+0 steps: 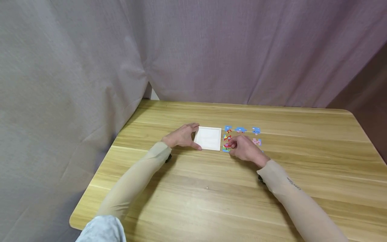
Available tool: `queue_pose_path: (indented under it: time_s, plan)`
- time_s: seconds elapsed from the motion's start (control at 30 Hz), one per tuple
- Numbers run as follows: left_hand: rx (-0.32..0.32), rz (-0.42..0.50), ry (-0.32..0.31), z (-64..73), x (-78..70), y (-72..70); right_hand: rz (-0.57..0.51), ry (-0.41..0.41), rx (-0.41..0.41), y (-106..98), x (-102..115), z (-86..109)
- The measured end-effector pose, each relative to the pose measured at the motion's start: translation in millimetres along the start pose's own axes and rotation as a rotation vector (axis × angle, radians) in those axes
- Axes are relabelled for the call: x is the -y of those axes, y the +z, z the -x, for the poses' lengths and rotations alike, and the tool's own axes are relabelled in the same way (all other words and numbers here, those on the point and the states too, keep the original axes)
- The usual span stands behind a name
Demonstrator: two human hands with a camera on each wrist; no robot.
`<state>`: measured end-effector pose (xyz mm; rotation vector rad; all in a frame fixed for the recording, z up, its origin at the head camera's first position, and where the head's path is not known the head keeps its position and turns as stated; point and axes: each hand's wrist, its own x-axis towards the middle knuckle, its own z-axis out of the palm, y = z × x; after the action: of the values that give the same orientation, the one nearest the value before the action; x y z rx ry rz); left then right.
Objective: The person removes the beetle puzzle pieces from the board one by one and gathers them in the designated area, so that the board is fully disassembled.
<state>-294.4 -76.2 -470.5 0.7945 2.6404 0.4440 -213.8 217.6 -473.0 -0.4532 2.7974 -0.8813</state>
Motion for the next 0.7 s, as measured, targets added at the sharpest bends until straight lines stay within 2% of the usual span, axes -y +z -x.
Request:
queue_pose_path:
  time_s: [0.13,0.27,0.47,0.6,0.7]
  plan:
    - [0.006,-0.003,0.006,0.4,-0.3,-1.7,0.002,0.017,-0.018,-2,1,1.0]
    - [0.010,-0.011,0.013,0.3,-0.2,-1.5,-0.012,0.037,-0.070,-8,1,3.0]
    - [-0.029,0.016,0.014,2.2,3.7,-2.2,-0.056,0.055,-0.202,-22,-5,1.1]
    - [-0.047,0.049,0.008,4.5,8.3,-7.6,-0.066,0.073,-0.287,-29,-12,-4.0]
    - [-0.064,0.062,-0.006,6.5,12.8,-13.2,-0.052,0.076,-0.322,-33,-17,-9.3]
